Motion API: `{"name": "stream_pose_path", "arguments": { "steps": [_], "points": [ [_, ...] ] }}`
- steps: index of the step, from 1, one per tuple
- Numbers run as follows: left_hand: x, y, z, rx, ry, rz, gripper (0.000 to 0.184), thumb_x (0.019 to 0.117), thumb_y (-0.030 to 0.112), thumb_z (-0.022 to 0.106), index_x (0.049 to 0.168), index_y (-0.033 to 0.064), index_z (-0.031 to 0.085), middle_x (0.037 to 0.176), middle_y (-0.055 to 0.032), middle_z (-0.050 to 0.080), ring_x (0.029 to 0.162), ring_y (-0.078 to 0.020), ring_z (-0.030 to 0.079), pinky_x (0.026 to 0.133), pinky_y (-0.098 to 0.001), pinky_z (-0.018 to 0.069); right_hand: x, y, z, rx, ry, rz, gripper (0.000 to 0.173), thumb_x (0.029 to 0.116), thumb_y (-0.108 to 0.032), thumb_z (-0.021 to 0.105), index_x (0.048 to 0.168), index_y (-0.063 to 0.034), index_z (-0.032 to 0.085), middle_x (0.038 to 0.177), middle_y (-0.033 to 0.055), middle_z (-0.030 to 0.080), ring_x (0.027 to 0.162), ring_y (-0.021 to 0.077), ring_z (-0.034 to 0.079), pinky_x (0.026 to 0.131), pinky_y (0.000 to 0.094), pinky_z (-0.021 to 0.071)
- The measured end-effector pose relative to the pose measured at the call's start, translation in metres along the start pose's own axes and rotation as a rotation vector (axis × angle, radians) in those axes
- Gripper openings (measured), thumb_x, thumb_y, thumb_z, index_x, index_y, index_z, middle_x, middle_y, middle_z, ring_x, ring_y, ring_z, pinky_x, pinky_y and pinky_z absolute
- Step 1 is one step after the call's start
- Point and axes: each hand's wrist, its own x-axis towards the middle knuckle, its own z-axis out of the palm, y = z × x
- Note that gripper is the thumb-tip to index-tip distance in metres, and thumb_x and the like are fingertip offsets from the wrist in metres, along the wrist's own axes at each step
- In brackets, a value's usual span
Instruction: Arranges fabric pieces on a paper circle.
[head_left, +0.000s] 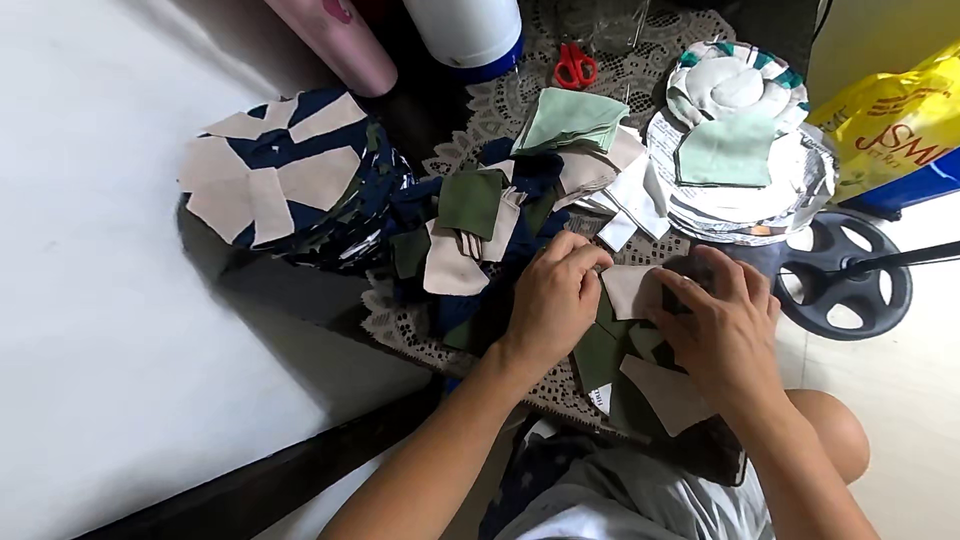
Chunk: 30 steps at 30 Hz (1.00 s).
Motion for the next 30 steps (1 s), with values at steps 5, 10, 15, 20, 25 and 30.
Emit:
{"name": "stream_pose_path", "arguments": {
  "steps": [5, 10, 15, 20, 25, 30],
  "points": [
    [-0.004, -0.001, 0.0, 0.096, -0.041, 0.029, 0.017, 0.091, 0.01, 0.068, 0.104, 0.013, 0.079, 0.112, -0.0108, 0.067, 0.1, -0.0273, 0.065, 0.081, -0.0437, 0.0556, 0.0, 0.0, -0.001, -0.003, -0.002, -0.003, 0.033, 0.0898, -0.035, 0.075, 0.121, -0.0239, 0.077, 0.144, 0.0197, 0.056, 0.132, 0.0487, 0.047, 0.095, 0.0668, 0.0385],
    [-0.003, 0.001, -0.005, 0.074, -0.078, 0.002, 0.021, 0.0917, 0.01, 0.068, 0.111, 0.0096, 0.077, 0.115, -0.0124, 0.067, 0.102, -0.0285, 0.066, 0.083, -0.0456, 0.0556, 0.001, -0.002, -0.001, -0.003, 0.003, 0.005, 0.033, 0.0882, -0.034, 0.077, 0.12, -0.0244, 0.077, 0.143, 0.0206, 0.056, 0.131, 0.0489, 0.047, 0.095, 0.0673, 0.0385],
    [-0.012, 0.003, -0.009, 0.058, -0.055, 0.052, 0.018, 0.0923, 0.012, 0.066, 0.107, 0.009, 0.076, 0.113, -0.0105, 0.068, 0.101, -0.0249, 0.066, 0.084, -0.0426, 0.0564, -0.004, -0.007, -0.006, 0.03, 0.066, -0.138, 0.029, 0.0909, -0.029, 0.07, 0.118, -0.0207, 0.077, 0.141, 0.0201, 0.058, 0.131, 0.0478, 0.049, 0.096, 0.0667, 0.0393],
    [-0.028, -0.001, -0.007, 0.091, -0.053, 0.05, 0.019, 0.0889, 0.021, 0.073, 0.105, 0.0118, 0.079, 0.114, -0.0093, 0.068, 0.106, -0.0286, 0.064, 0.09, -0.0478, 0.054, -0.007, -0.017, 0.001, -0.013, 0.086, -0.333, 0.022, 0.0963, -0.023, 0.06, 0.106, -0.021, 0.08, 0.134, 0.0136, 0.065, 0.128, 0.0404, 0.055, 0.097, 0.0591, 0.0429],
    [-0.032, -0.003, -0.003, 0.101, -0.042, 0.034, 0.021, 0.0886, 0.023, 0.074, 0.106, 0.0118, 0.079, 0.114, -0.0097, 0.068, 0.108, -0.0295, 0.064, 0.091, -0.0476, 0.0535, -0.004, -0.018, 0.011, -0.077, 0.122, -0.394, 0.022, 0.0965, -0.017, 0.058, 0.097, -0.018, 0.08, 0.129, 0.0108, 0.069, 0.123, 0.037, 0.058, 0.095, 0.0536, 0.0437],
    [-0.033, -0.004, -0.002, 0.088, -0.034, 0.037, 0.021, 0.0885, 0.023, 0.074, 0.105, 0.0122, 0.08, 0.113, -0.0094, 0.069, 0.106, -0.0289, 0.064, 0.09, -0.047, 0.0537, -0.002, -0.015, 0.015, -0.086, 0.152, -0.426, 0.02, 0.0949, -0.015, 0.059, 0.09, -0.0161, 0.079, 0.122, 0.0096, 0.071, 0.118, 0.0354, 0.061, 0.092, 0.0521, 0.0453]
  ]
}}
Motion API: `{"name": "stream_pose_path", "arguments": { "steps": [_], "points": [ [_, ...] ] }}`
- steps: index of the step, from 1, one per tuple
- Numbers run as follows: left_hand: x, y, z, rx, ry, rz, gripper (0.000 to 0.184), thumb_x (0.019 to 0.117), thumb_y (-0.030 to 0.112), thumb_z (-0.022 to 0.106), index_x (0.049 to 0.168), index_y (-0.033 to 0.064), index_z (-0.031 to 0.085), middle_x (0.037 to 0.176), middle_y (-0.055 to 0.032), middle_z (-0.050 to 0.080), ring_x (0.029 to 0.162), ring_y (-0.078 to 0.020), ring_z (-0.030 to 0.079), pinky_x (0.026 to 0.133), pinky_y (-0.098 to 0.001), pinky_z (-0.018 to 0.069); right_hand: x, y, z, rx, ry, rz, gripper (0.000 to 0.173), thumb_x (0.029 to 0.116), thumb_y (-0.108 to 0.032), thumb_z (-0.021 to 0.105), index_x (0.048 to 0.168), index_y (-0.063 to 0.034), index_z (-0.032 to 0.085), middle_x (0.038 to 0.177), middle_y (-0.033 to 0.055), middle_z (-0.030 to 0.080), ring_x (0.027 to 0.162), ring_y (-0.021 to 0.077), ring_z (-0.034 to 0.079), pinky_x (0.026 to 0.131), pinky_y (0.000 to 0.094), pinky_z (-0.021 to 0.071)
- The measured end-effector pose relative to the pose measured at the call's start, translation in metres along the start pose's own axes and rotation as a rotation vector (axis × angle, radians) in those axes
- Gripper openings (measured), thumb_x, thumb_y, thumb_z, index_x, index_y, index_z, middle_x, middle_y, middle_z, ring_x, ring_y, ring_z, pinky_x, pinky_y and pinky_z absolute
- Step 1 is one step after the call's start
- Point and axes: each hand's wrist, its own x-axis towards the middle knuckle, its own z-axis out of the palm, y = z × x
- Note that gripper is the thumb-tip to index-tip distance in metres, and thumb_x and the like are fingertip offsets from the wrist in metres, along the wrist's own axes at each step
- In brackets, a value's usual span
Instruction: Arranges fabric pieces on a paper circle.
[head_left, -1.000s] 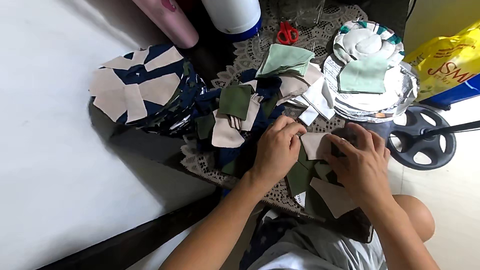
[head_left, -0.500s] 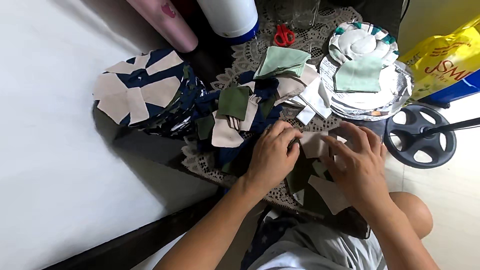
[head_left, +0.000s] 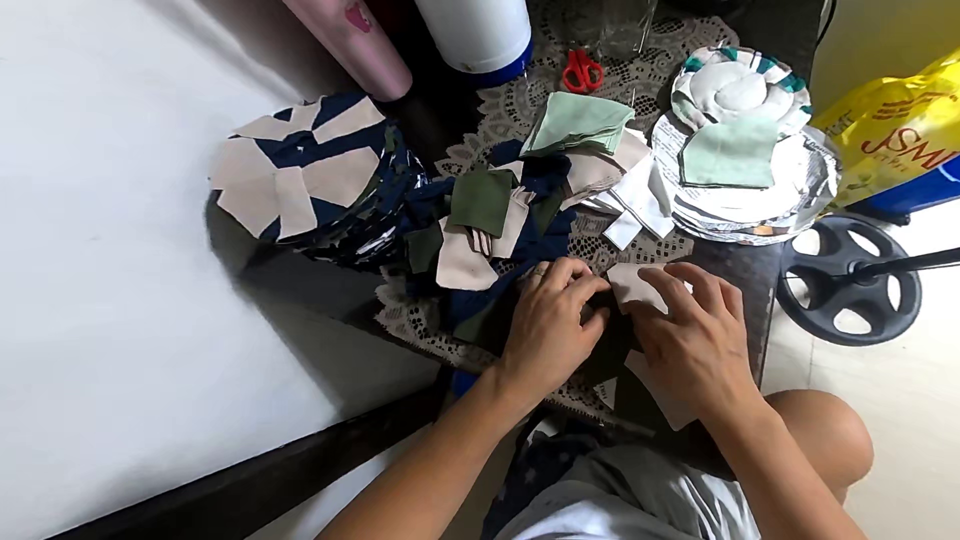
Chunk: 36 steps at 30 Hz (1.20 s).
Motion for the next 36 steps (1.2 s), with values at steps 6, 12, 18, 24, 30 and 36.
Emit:
{"name": "stream_pose_path", "arguments": {
  "steps": [6, 12, 18, 24, 30, 36],
  "points": [
    [-0.001, -0.001, 0.001, -0.004, 0.012, 0.005, 0.02, 0.0894, 0.024, 0.073, 0.106, 0.0133, 0.08, 0.113, -0.0086, 0.069, 0.106, -0.0286, 0.064, 0.089, -0.0466, 0.0532, -0.002, 0.001, -0.003, 0.015, 0.024, 0.022, 0.021, 0.0963, -0.014, 0.059, 0.089, -0.0157, 0.078, 0.118, 0.0087, 0.072, 0.117, 0.0338, 0.061, 0.092, 0.0502, 0.0446],
    [-0.002, -0.001, 0.001, -0.002, 0.011, 0.002, 0.021, 0.0898, 0.024, 0.072, 0.106, 0.0137, 0.08, 0.114, -0.0086, 0.069, 0.107, -0.0285, 0.064, 0.089, -0.0466, 0.053, -0.002, 0.002, -0.001, 0.013, 0.012, 0.029, 0.022, 0.096, -0.014, 0.058, 0.089, -0.0157, 0.079, 0.118, 0.0086, 0.073, 0.117, 0.0348, 0.062, 0.092, 0.0513, 0.0449],
    [-0.002, 0.0, 0.001, 0.001, -0.001, 0.003, 0.021, 0.0898, 0.022, 0.072, 0.107, 0.0126, 0.079, 0.115, -0.0095, 0.068, 0.107, -0.0298, 0.064, 0.09, -0.048, 0.0527, -0.001, 0.001, 0.001, 0.03, 0.008, 0.04, 0.022, 0.0957, -0.014, 0.059, 0.089, -0.0159, 0.079, 0.115, 0.008, 0.074, 0.117, 0.035, 0.062, 0.093, 0.0524, 0.0457],
    [0.003, 0.008, -0.002, 0.013, 0.018, 0.031, 0.022, 0.0964, 0.021, 0.064, 0.109, 0.0096, 0.078, 0.119, -0.0113, 0.069, 0.111, -0.0309, 0.064, 0.092, -0.0484, 0.0532, -0.01, 0.007, -0.018, 0.122, 0.077, 0.145, 0.023, 0.0969, -0.018, 0.057, 0.096, -0.0157, 0.08, 0.116, 0.0101, 0.073, 0.115, 0.0349, 0.063, 0.091, 0.0543, 0.0456],
    [0.016, 0.037, 0.018, 0.107, -0.217, 0.232, 0.057, 0.1074, 0.042, 0.043, 0.149, 0.004, 0.052, 0.161, -0.0188, 0.041, 0.153, -0.037, 0.032, 0.121, -0.0628, 0.0226, -0.028, 0.021, -0.039, 0.139, 0.183, 0.282, 0.023, 0.0986, -0.017, 0.058, 0.101, -0.0137, 0.08, 0.113, 0.0125, 0.074, 0.113, 0.034, 0.063, 0.09, 0.0513, 0.0447],
    [0.017, 0.052, 0.033, 0.187, -0.462, 0.233, 0.079, 0.1037, 0.059, 0.04, 0.162, 0.0071, 0.03, 0.169, -0.0204, 0.021, 0.159, -0.038, 0.011, 0.125, -0.062, 0.0055, -0.039, 0.016, -0.046, 0.176, 0.237, 0.332, 0.023, 0.0992, -0.016, 0.057, 0.099, -0.0121, 0.08, 0.111, 0.0128, 0.074, 0.11, 0.0305, 0.063, 0.089, 0.0466, 0.0437]
  ]
}}
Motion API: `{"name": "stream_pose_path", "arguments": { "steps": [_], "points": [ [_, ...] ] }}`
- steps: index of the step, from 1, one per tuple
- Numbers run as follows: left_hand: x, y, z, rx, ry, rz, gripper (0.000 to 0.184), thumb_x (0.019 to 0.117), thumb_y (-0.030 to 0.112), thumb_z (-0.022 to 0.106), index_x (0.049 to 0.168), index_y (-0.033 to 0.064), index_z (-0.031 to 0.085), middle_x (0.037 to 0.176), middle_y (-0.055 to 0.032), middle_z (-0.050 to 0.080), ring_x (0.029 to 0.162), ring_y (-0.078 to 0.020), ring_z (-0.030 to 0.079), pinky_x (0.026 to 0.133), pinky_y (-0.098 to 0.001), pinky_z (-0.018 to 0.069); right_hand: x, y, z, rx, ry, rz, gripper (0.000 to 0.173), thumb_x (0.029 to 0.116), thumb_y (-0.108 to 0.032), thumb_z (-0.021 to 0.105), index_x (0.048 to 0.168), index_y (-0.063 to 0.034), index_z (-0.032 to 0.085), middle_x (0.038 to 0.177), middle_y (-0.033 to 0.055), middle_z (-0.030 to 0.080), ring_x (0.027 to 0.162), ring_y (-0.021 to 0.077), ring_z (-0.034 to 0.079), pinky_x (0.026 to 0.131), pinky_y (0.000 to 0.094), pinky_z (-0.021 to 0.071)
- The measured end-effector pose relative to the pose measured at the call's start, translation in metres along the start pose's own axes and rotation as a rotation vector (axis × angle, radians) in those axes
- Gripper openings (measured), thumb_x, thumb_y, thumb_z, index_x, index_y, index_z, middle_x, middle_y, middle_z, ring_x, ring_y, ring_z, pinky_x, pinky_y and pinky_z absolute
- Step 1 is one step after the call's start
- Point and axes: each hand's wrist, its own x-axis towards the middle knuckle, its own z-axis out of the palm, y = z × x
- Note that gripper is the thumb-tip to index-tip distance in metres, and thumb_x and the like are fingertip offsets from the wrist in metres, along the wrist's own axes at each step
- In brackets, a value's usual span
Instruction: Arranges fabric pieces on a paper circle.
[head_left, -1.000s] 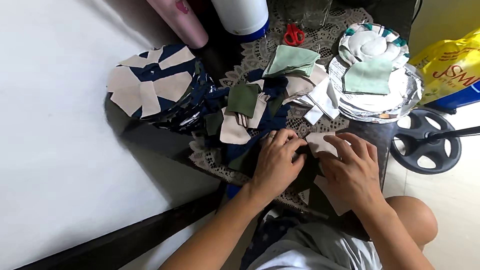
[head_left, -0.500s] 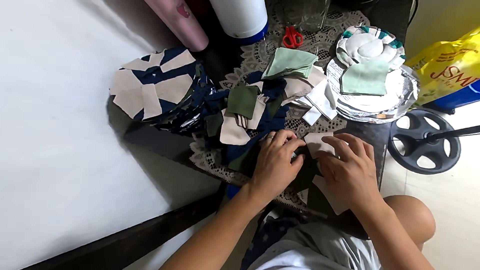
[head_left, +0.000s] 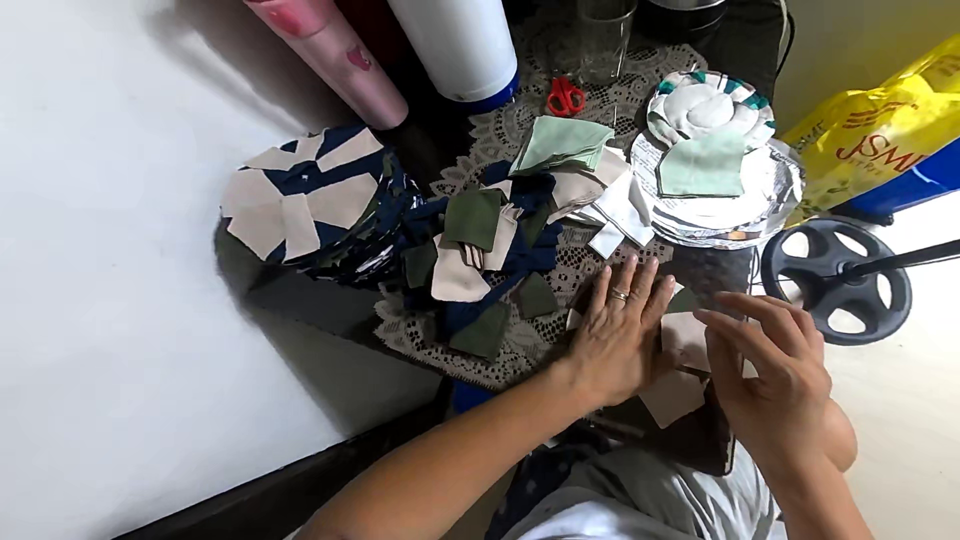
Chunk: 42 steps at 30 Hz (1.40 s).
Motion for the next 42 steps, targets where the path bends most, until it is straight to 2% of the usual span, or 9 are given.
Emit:
{"name": "stream_pose_path", "arguments": {
  "steps": [6, 9, 13, 16, 20, 27, 33, 39, 42],
  "points": [
    [0.001, -0.001, 0.001, 0.019, -0.009, 0.0, 0.077, 0.1034, 0.056, 0.042, 0.163, 0.0077, 0.03, 0.169, -0.0211, 0.022, 0.158, -0.0384, 0.013, 0.126, -0.0581, 0.01, -0.011, -0.008, 0.002, 0.121, 0.026, 0.048, 0.023, 0.0985, -0.016, 0.057, 0.102, -0.0113, 0.079, 0.114, 0.0131, 0.073, 0.113, 0.0301, 0.063, 0.093, 0.0469, 0.0458],
    [0.002, 0.0, -0.013, -0.112, -0.057, -0.032, 0.076, 0.1063, 0.057, 0.037, 0.164, 0.0097, 0.026, 0.171, -0.0195, 0.016, 0.159, -0.0369, 0.008, 0.127, -0.0576, 0.0048, -0.022, -0.017, 0.008, 0.246, 0.082, 0.095, 0.022, 0.0978, -0.014, 0.058, 0.104, -0.0095, 0.079, 0.114, 0.0133, 0.072, 0.112, 0.0246, 0.063, 0.095, 0.0377, 0.0494],
    [0.016, -0.025, -0.039, -0.124, 0.224, -0.066, 0.053, 0.1054, 0.035, 0.052, 0.152, 0.011, 0.051, 0.163, -0.0184, 0.036, 0.153, -0.039, 0.03, 0.12, -0.063, 0.0241, -0.04, -0.024, 0.018, 0.305, 0.128, 0.083, 0.022, 0.0986, -0.014, 0.057, 0.105, -0.0105, 0.078, 0.112, 0.012, 0.072, 0.11, 0.0202, 0.063, 0.095, 0.0309, 0.0505],
    [0.043, -0.053, -0.076, 0.001, 0.312, -0.08, 0.032, 0.1011, 0.013, 0.059, 0.13, 0.0042, 0.069, 0.146, -0.02, 0.056, 0.137, -0.0399, 0.051, 0.112, -0.0586, 0.0409, -0.048, -0.023, 0.024, 0.293, 0.152, 0.094, 0.022, 0.097, -0.013, 0.057, 0.105, -0.0118, 0.078, 0.111, 0.0111, 0.072, 0.108, 0.0208, 0.064, 0.092, 0.0323, 0.0516],
    [0.08, -0.084, -0.104, 0.212, 0.278, 0.019, 0.025, 0.0969, 0.0, 0.058, 0.117, -0.0027, 0.072, 0.129, -0.0237, 0.065, 0.124, -0.0448, 0.059, 0.103, -0.0609, 0.0458, -0.051, -0.022, 0.027, 0.289, 0.185, 0.115, 0.024, 0.0956, -0.012, 0.057, 0.104, -0.0115, 0.079, 0.111, 0.0114, 0.072, 0.107, 0.0215, 0.065, 0.092, 0.0322, 0.0517],
    [0.107, -0.109, -0.108, 0.411, 0.166, 0.237, 0.016, 0.0973, 0.004, 0.06, 0.102, -0.0077, 0.07, 0.113, -0.0274, 0.068, 0.113, -0.0482, 0.063, 0.097, -0.0623, 0.0484, -0.053, -0.024, 0.028, 0.268, 0.201, 0.142, 0.023, 0.0945, -0.012, 0.058, 0.102, -0.0125, 0.08, 0.111, 0.0104, 0.073, 0.106, 0.0225, 0.065, 0.089, 0.0347, 0.0522],
    [0.108, -0.1, -0.132, -0.007, 0.294, -0.153, 0.025, 0.1001, 0.013, 0.06, 0.113, -0.0041, 0.072, 0.121, -0.0249, 0.068, 0.118, -0.0409, 0.064, 0.103, -0.06, 0.0469, -0.053, -0.024, 0.028, 0.275, 0.199, 0.148, 0.023, 0.0939, -0.011, 0.058, 0.102, -0.0118, 0.08, 0.111, 0.011, 0.072, 0.105, 0.0221, 0.065, 0.09, 0.0335, 0.0523],
    [0.075, -0.092, -0.155, -0.557, 0.343, -0.331, 0.017, 0.0995, 0.012, 0.066, 0.111, -0.0004, 0.067, 0.097, -0.009, 0.067, 0.082, -0.0116, 0.062, 0.078, -0.0318, 0.0534, -0.052, -0.024, 0.027, 0.268, 0.2, 0.151, 0.022, 0.0936, -0.011, 0.059, 0.101, -0.0107, 0.08, 0.111, 0.012, 0.073, 0.105, 0.0231, 0.065, 0.089, 0.0339, 0.0522],
    [0.035, -0.071, -0.15, -0.789, 0.246, -0.379, 0.016, 0.1015, 0.01, 0.062, 0.113, -0.0002, 0.063, 0.095, -0.0053, 0.066, 0.079, -0.0091, 0.063, 0.076, -0.0289, 0.056, -0.038, -0.034, 0.025, 0.268, 0.183, 0.103, 0.021, 0.0941, -0.01, 0.06, 0.103, -0.0101, 0.079, 0.109, 0.0118, 0.073, 0.105, 0.0262, 0.066, 0.088, 0.0399, 0.0529]
  ]
}}
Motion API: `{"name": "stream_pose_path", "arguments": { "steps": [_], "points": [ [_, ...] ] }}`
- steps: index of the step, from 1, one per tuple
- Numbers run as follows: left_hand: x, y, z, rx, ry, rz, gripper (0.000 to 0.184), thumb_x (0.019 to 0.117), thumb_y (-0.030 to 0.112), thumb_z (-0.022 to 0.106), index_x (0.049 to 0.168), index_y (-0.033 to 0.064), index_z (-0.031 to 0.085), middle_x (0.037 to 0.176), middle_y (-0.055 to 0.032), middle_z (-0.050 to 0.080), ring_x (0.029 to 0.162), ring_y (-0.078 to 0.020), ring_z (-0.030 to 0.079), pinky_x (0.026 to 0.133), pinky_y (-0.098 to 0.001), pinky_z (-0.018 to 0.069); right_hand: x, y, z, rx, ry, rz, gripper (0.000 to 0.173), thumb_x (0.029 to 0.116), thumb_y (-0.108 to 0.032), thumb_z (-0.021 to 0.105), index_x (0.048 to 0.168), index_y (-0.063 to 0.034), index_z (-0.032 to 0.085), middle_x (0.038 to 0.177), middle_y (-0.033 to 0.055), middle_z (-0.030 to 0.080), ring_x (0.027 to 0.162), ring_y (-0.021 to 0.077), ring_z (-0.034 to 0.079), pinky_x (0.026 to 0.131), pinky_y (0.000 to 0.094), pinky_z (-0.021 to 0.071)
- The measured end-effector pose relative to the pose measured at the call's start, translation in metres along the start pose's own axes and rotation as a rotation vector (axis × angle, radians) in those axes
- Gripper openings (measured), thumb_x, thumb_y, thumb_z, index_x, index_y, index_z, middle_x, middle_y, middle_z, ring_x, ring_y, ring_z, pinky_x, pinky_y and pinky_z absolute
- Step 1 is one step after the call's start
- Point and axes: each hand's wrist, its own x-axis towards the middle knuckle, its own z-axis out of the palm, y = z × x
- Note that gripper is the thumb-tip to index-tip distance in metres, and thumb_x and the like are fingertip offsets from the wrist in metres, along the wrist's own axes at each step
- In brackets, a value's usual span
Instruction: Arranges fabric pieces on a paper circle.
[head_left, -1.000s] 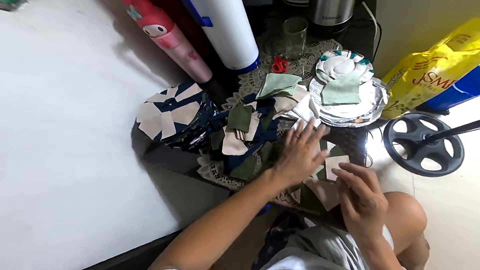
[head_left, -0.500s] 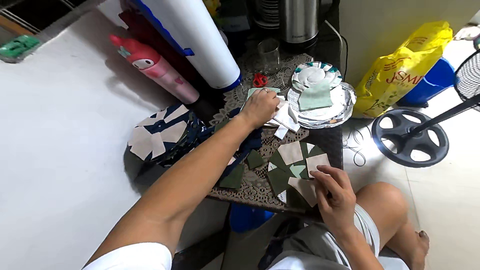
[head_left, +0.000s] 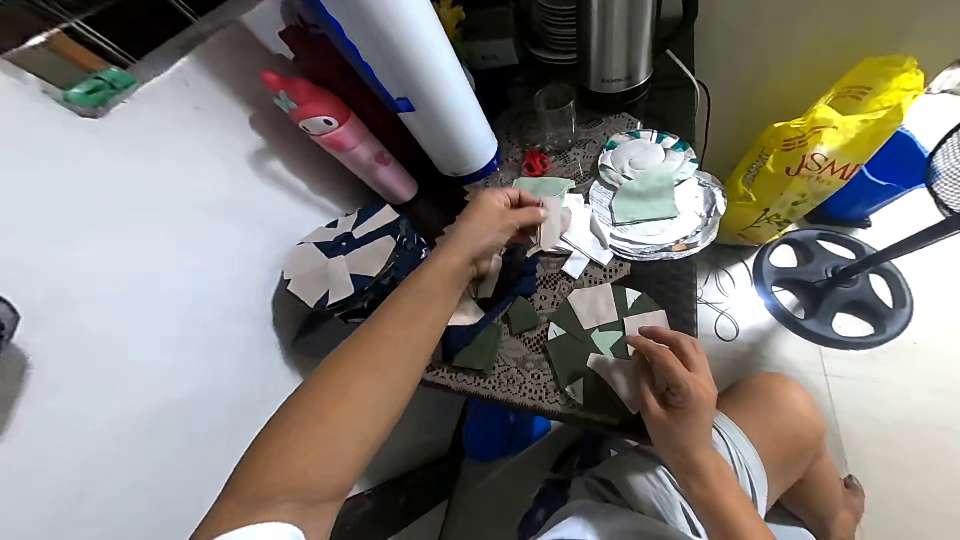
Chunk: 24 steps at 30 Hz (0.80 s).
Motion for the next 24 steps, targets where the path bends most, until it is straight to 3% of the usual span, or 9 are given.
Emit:
{"name": "stream_pose_path", "arguments": {
  "steps": [3, 8, 13, 24],
  "points": [
    [-0.05, -0.011, 0.014, -0.097, -0.084, -0.034, 0.01, 0.1014, 0.008, 0.061, 0.108, 0.0023, 0.062, 0.091, -0.0037, 0.066, 0.077, -0.0096, 0.065, 0.075, -0.0294, 0.0579, 0.025, -0.032, 0.011, 0.106, -0.034, 0.012, 0.019, 0.0938, -0.008, 0.063, 0.105, -0.0045, 0.078, 0.104, 0.0126, 0.074, 0.098, 0.0204, 0.07, 0.086, 0.0321, 0.0575],
    [-0.1, -0.02, 0.037, -0.35, -0.113, -0.051, 0.005, 0.094, -0.003, 0.066, 0.094, 0.0016, 0.067, 0.082, -0.0014, 0.072, 0.074, -0.0085, 0.07, 0.074, -0.0251, 0.0608, 0.037, -0.06, 0.022, 0.488, -0.111, 0.286, 0.017, 0.0961, -0.007, 0.064, 0.106, 0.0036, 0.073, 0.098, 0.0089, 0.074, 0.084, 0.005, 0.071, 0.077, 0.019, 0.0593],
    [-0.116, -0.027, 0.048, -0.369, -0.151, -0.028, 0.006, 0.095, -0.002, 0.066, 0.094, 0.0018, 0.071, 0.081, 0.0012, 0.073, 0.074, -0.006, 0.07, 0.074, -0.0214, 0.0604, 0.021, -0.059, 0.015, 0.591, -0.107, 0.397, 0.013, 0.0937, -0.004, 0.066, 0.104, 0.0032, 0.072, 0.094, 0.0049, 0.075, 0.081, 0.0044, 0.071, 0.075, 0.0198, 0.0603],
    [-0.126, -0.031, 0.061, -0.191, -0.115, 0.059, 0.004, 0.0939, 0.005, 0.071, 0.094, 0.0032, 0.074, 0.082, 0.0024, 0.073, 0.075, -0.0025, 0.07, 0.074, -0.0185, 0.0598, 0.01, -0.052, 0.013, 0.528, -0.06, 0.357, 0.007, 0.0913, -0.003, 0.069, 0.095, 0.0023, 0.071, 0.085, 0.0029, 0.075, 0.076, 0.0018, 0.07, 0.072, 0.0173, 0.0598]
  ]
}}
